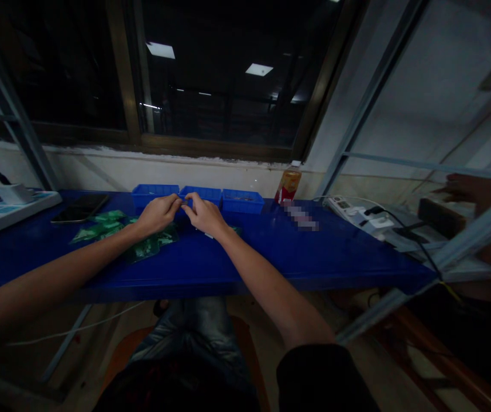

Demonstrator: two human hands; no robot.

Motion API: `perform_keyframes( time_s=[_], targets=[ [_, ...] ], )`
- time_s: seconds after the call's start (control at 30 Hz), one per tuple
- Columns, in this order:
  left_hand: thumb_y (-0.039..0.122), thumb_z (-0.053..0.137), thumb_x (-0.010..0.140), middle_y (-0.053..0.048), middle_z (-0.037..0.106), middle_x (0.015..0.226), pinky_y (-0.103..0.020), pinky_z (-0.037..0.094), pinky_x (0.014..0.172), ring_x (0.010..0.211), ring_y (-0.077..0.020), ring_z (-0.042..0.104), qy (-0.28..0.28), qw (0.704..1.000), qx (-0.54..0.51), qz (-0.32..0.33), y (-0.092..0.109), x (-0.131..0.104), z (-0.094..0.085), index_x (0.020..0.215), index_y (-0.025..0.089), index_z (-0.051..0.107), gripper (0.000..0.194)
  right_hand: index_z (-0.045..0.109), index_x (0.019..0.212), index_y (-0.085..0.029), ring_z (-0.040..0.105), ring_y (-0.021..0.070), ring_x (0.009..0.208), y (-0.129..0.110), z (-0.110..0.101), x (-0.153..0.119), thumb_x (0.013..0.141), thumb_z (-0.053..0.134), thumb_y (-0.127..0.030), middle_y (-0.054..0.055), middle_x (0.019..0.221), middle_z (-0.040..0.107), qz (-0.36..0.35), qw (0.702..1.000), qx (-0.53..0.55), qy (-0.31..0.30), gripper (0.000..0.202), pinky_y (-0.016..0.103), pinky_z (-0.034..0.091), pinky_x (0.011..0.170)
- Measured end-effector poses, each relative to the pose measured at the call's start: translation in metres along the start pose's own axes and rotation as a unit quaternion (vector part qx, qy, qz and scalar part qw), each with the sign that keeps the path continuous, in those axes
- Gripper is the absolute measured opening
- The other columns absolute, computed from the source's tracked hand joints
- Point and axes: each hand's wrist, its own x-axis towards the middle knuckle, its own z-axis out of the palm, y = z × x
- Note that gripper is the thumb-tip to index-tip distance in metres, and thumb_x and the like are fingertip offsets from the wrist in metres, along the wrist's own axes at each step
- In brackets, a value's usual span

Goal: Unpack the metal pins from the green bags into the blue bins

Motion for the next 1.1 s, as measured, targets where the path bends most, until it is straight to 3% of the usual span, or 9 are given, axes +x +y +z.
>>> perform_keyframes(
  time_s=[0.23,0.53,0.77,0.87,0.97,1.1],
  targets=[
    [0.037,0.025,0.091,-0.008,0.065,0.086,-0.029,0.040,0.066,0.079,-0.0216,0.061,-0.001,1.000,-0.004,-0.004,-0.0019,0.0008,0.0013,0.087,0.019,0.055,0.035,0.048,0.103,-0.019,0.053,0.0132,0.060,0.0016,0.0040,0.0001,0.085,0.045,-0.029,-0.001,0.066,0.056,-0.020,1.000,0.006,0.017,0.021,0.021,0.035,0.058],
    [0.028,0.038,0.087,-0.008,0.061,0.101,-0.030,0.044,0.075,0.086,-0.0189,0.060,0.058,0.988,-0.122,0.070,-0.0027,0.0006,0.0017,0.114,0.018,0.044,0.030,0.051,0.097,-0.018,0.059,0.0176,0.073,0.0011,0.0015,0.0016,0.090,0.035,-0.031,0.005,0.078,0.062,-0.003,0.999,-0.018,0.034,0.022,0.024,0.036,0.064],
    [0.029,0.041,0.087,-0.006,0.063,0.094,-0.028,0.043,0.071,0.084,-0.0191,0.059,0.077,0.990,-0.085,0.085,-0.0046,0.0031,0.0031,0.101,0.019,0.052,0.021,0.052,0.091,-0.019,0.057,0.0163,0.069,-0.0006,-0.0017,0.0020,0.091,0.030,-0.031,0.003,0.072,0.059,-0.006,0.999,-0.019,0.028,0.025,0.024,0.034,0.061],
    [0.032,0.036,0.089,-0.007,0.064,0.093,-0.028,0.042,0.070,0.083,-0.0195,0.060,0.080,0.992,-0.067,0.067,-0.0057,0.0039,0.0013,0.099,0.019,0.054,0.024,0.049,0.101,-0.019,0.054,0.0144,0.062,-0.0017,-0.0040,0.0016,0.089,0.035,-0.036,-0.001,0.065,0.055,-0.004,0.999,0.006,0.035,0.025,0.023,0.034,0.059],
    [0.033,0.031,0.091,-0.006,0.066,0.086,-0.027,0.041,0.066,0.078,-0.0192,0.060,0.061,0.996,-0.047,0.048,-0.0062,0.0041,0.0000,0.093,0.019,0.056,0.029,0.045,0.110,-0.017,0.051,0.0134,0.057,-0.0018,-0.0046,0.0009,0.084,0.045,-0.035,-0.003,0.062,0.052,-0.009,0.999,0.018,0.028,0.031,0.022,0.033,0.057],
    [0.036,0.027,0.091,-0.006,0.065,0.073,-0.027,0.038,0.062,0.068,-0.0194,0.060,0.025,0.999,-0.009,0.024,-0.0064,0.0037,0.0005,0.083,0.018,0.058,0.037,0.050,0.103,-0.019,0.052,0.0131,0.061,-0.0027,-0.0039,0.0001,0.085,0.045,-0.031,-0.001,0.068,0.056,-0.028,0.999,0.005,0.017,0.022,0.022,0.034,0.059]
  ],
)
